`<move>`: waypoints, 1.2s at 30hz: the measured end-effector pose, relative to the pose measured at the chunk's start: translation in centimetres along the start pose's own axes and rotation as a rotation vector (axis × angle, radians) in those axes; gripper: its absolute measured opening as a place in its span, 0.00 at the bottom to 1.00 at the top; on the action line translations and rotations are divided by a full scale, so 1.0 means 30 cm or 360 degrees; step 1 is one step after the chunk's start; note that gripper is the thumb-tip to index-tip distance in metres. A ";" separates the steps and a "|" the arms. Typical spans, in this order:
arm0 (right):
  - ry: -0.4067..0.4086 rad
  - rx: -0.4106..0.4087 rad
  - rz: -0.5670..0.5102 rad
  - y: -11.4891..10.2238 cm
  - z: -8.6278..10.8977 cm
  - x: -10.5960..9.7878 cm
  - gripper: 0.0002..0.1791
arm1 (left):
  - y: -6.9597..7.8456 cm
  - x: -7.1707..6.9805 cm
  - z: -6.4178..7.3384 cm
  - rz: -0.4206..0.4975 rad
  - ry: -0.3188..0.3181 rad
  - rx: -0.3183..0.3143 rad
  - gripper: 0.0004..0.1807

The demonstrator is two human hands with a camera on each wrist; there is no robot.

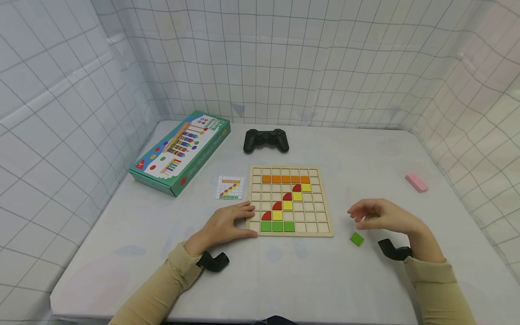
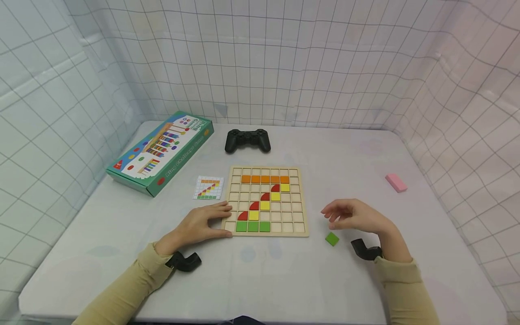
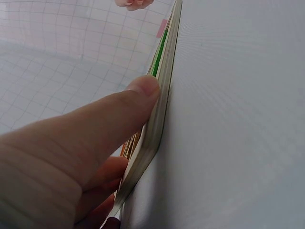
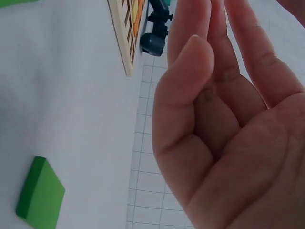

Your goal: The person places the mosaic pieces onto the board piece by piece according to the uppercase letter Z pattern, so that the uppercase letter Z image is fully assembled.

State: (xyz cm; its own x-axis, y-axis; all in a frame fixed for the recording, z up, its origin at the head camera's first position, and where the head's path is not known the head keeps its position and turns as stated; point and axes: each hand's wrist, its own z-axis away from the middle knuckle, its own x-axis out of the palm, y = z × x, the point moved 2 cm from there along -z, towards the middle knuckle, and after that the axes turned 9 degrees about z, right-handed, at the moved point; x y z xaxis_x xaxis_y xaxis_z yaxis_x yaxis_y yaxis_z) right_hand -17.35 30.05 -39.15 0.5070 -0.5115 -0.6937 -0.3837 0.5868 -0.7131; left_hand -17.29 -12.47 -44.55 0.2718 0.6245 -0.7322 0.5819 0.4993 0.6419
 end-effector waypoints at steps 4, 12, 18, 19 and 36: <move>-0.0040 -0.0051 -0.0043 0.020 0.002 0.015 0.17 | 0.001 0.000 -0.001 0.0003 0.0000 0.0007 0.35; -0.0178 -0.0130 -0.0189 0.044 0.007 0.042 0.18 | 0.003 -0.001 0.000 0.0000 -0.0016 -0.0012 0.36; -0.0195 -0.0121 -0.0221 0.056 0.007 0.056 0.19 | 0.000 0.000 0.000 -0.0001 -0.0017 -0.0013 0.36; -0.0196 -0.0120 -0.0223 0.058 0.006 0.058 0.19 | 0.000 0.000 0.000 -0.0001 -0.0015 -0.0012 0.36; -0.0240 -0.0012 -0.0245 0.074 0.001 0.083 0.20 | 0.002 0.001 0.001 -0.0012 -0.0006 0.0012 0.36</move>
State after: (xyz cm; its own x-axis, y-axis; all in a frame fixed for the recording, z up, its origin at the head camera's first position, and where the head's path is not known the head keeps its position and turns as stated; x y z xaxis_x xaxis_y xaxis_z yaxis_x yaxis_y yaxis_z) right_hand -16.91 30.11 -42.48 0.6697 -0.4947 -0.5539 -0.2984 0.5037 -0.8107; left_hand -17.23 -12.44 -44.53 0.2702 0.6187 -0.7377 0.5897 0.4994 0.6347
